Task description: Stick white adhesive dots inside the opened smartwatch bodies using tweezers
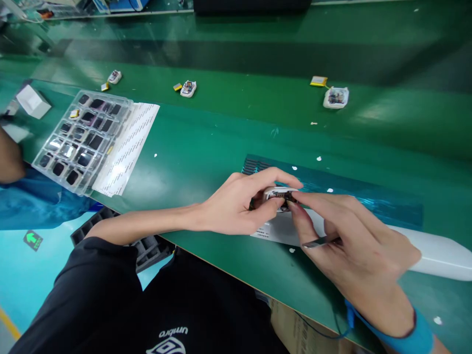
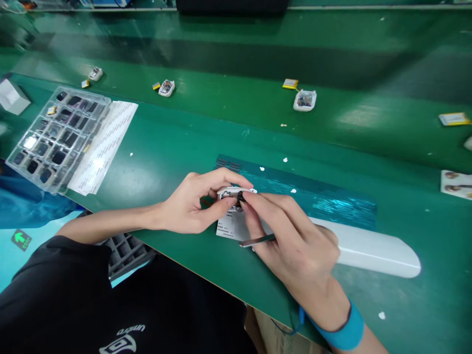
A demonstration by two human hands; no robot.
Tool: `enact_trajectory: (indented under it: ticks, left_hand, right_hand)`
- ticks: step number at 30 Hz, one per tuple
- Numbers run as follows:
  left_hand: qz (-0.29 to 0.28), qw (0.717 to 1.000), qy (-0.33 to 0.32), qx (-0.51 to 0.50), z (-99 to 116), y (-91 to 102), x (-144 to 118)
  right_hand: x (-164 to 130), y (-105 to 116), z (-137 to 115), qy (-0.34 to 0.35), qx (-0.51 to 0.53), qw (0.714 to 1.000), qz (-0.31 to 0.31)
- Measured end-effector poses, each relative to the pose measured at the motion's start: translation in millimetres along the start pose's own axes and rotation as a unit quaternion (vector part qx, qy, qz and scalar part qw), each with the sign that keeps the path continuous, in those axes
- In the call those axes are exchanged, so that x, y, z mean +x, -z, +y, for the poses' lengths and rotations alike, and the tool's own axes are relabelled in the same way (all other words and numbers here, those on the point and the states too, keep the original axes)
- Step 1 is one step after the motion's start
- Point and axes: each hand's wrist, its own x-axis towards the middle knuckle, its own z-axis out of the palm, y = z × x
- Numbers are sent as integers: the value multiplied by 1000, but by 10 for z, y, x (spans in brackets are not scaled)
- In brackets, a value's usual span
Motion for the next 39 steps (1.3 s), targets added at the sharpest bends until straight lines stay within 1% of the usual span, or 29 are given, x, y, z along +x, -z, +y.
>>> enact_trajectory:
  ticks: [4, 6, 8, 11, 17, 20, 23, 25, 26, 29, 31, 32, 34, 37, 39]
  left_hand:
    - [5, 1000, -5, 23, 8, -18, -11]
    - [5, 1000, -8, 30, -9, -36, -15]
    - [8, 999, -3, 32, -19, -48, -16]
    - [18, 999, -1, 27, -13, -48, -16]
    - [15, 1000, 4, 11, 12, -34, -20]
    - [16, 1000, -1, 10, 29, -34, -25]
    - [26, 999, -10, 33, 34, -41, -37]
    - [44, 995, -44, 75, 10, -58, -45]
    - [59, 989, -77, 110, -12, -69, -47]
    - [117, 950, -184, 222, -86, -105, -49]
    - [140, 933, -214, 252, -119, -120, -49]
    - [143, 933, -214, 251, -125, -122, -49]
    - [137, 942, -202, 230, -122, -120, -52]
    - [116, 968, -155, 160, -90, -104, -55]
    - [107, 978, -126, 124, -68, -94, -54]
  right_hand:
    - [44, -27, -12, -38, 71, 997, -11]
    - [54, -42, -13, -36, 86, 996, -12]
    - [51, -54, -7, -20, 85, 996, -3]
    - [25, -68, 5, -11, 62, 998, 17]
    - [-20, -77, 0, 12, -43, 999, 27]
    - [-9, -63, -30, 9, -59, 998, 28]
    - [2, -49, -66, 10, -62, 998, 21]
    - [-1, -54, -79, 8, -73, 997, 23]
    - [-5, -59, -80, 9, -81, 996, 27]
    - [-24, -78, -69, 31, -97, 994, 30]
    - [-31, -82, -61, 40, -96, 994, 22]
    - [-32, -81, -60, 38, -93, 995, 18]
    - [-28, -75, -63, 29, -82, 996, 10]
    - [-20, -60, -75, 24, -61, 998, 5]
    - [-20, -51, -82, 21, -55, 998, 7]
